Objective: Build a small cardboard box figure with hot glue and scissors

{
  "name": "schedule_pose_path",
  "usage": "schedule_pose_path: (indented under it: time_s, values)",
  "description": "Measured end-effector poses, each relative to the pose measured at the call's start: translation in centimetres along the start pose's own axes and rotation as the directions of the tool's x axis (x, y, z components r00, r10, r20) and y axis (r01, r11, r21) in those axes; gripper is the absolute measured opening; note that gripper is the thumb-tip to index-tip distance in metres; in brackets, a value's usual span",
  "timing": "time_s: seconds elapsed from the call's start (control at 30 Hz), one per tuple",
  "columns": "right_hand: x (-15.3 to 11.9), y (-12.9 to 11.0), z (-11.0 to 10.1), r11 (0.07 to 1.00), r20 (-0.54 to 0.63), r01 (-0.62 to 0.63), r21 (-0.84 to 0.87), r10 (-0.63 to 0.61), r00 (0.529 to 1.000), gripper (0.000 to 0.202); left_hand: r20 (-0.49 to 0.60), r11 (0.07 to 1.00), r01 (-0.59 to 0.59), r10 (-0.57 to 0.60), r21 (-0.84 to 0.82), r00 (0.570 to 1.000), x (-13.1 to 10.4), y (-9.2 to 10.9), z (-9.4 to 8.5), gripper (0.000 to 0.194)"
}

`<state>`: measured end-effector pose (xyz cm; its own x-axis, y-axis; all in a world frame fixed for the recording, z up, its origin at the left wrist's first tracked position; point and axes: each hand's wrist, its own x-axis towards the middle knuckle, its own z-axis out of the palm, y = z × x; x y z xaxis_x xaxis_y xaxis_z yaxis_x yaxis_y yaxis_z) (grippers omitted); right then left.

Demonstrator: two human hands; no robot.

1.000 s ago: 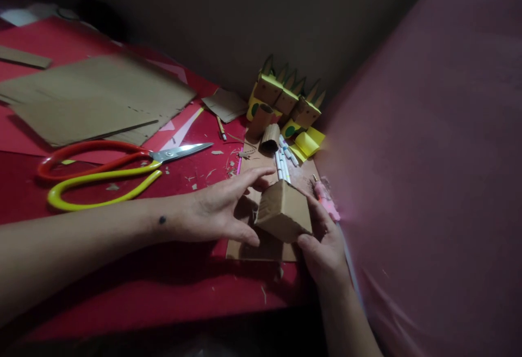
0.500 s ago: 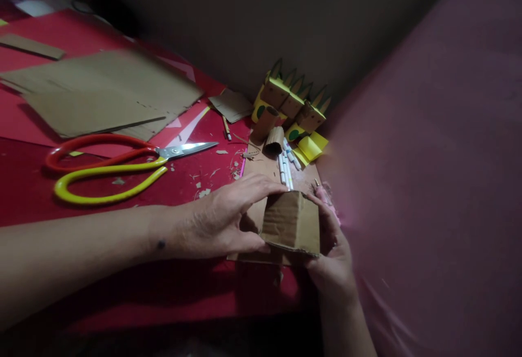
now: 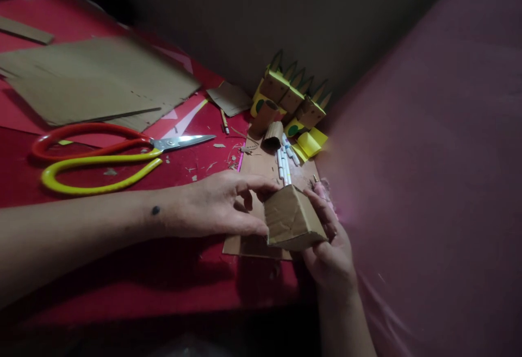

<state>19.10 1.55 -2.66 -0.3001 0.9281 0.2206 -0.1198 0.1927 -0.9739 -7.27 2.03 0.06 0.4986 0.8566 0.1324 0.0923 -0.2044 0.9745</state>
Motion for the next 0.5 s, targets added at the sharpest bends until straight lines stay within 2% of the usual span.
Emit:
schedule_pose_path:
  time_s: [0.23,0.4,0.5]
  values:
    - [0.14,-0.60,0.51,0.996,0.043,-0.077,0.036,0.075,0.996,0.066,0.033,0.987,0.020,-0.015,-0.159,0.999,0.13,-0.59,0.46,0.060]
    - [0.24,-0.60,0.61,0.996,0.000,-0.087,-0.007,0.087,0.996,0.065,0.044,0.970,-0.004,0.015,-0.243,0.999,0.28,-0.72,0.18,0.065]
    - [0.34,-0.29,0.58,0.997,-0.034,-0.079,-0.013,0.078,0.996,0.069,0.105,0.966,0.031,-0.004,-0.258,0.995,0.40,-0.72,-0.06,0.061]
